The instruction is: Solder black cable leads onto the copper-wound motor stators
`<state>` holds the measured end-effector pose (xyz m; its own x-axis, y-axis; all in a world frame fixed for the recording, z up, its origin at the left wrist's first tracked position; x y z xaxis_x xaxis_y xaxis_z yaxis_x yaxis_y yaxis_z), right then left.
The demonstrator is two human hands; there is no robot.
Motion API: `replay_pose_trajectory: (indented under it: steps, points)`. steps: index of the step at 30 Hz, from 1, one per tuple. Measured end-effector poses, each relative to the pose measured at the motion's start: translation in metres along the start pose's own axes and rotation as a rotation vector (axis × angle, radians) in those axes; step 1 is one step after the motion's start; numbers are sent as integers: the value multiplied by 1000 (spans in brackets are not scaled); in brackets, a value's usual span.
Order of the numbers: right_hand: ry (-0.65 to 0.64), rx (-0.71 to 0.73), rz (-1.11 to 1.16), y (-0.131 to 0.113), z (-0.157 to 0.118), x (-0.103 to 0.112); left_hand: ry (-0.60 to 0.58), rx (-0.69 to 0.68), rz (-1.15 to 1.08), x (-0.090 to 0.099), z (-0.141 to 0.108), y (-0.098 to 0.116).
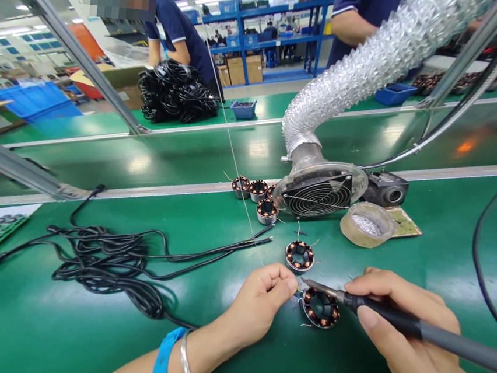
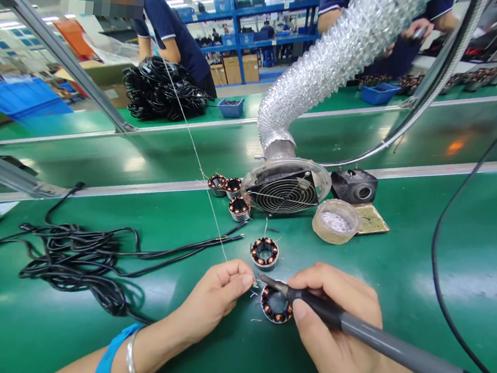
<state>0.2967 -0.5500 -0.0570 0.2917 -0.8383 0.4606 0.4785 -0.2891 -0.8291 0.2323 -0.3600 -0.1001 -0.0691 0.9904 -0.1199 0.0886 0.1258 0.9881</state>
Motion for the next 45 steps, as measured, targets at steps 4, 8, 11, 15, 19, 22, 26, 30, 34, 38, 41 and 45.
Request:
replay_pose_trajectory:
  steps: [4,8,11,15,19,22,26,30,34,38,41,45]
  points:
    - [-33,-31,24,0,0,-2,0,-2,9,0,0,-1]
    - [-20,-32,-1,1,1,-1,5,-7,17,0,-1,-2]
    - [-9,-29,-15,2,1,2,8,-10,20,0,-1,-2]
    - [-21,-27,8,2,1,1,13,-24,37,0,-1,0]
    - [-46,-45,47,0,2,-2,37,-43,65,0,-1,1]
    - [-60,-47,54,0,2,-2,44,-47,56,0,-1,0]
    - [-45,-35,21,3,3,1,33,-23,40,1,-2,0]
    - [11,-22,4,4,3,4,28,60,-41,2,2,1]
    - [81,-4,-20,0,5,3,61,172,-122,2,9,1]
    - [140,19,-44,-3,8,1,44,241,-200,3,13,0]
    - [159,42,-65,-2,8,-1,19,269,-227,4,12,0]
    - [159,12,-72,4,6,-5,-54,214,-223,4,8,3]
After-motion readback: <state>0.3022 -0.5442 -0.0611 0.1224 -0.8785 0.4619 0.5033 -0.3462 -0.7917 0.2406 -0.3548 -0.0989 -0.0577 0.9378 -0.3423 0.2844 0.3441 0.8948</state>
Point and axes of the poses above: each hand's wrist, its own z-axis towards the middle knuckle, its own x-axis out of the back of the hand, y = z × x, the point moved 2 cm from there along z, towards the middle knuckle, and after that the axes turned 15 degrees about -x, right-handed, at the moved point
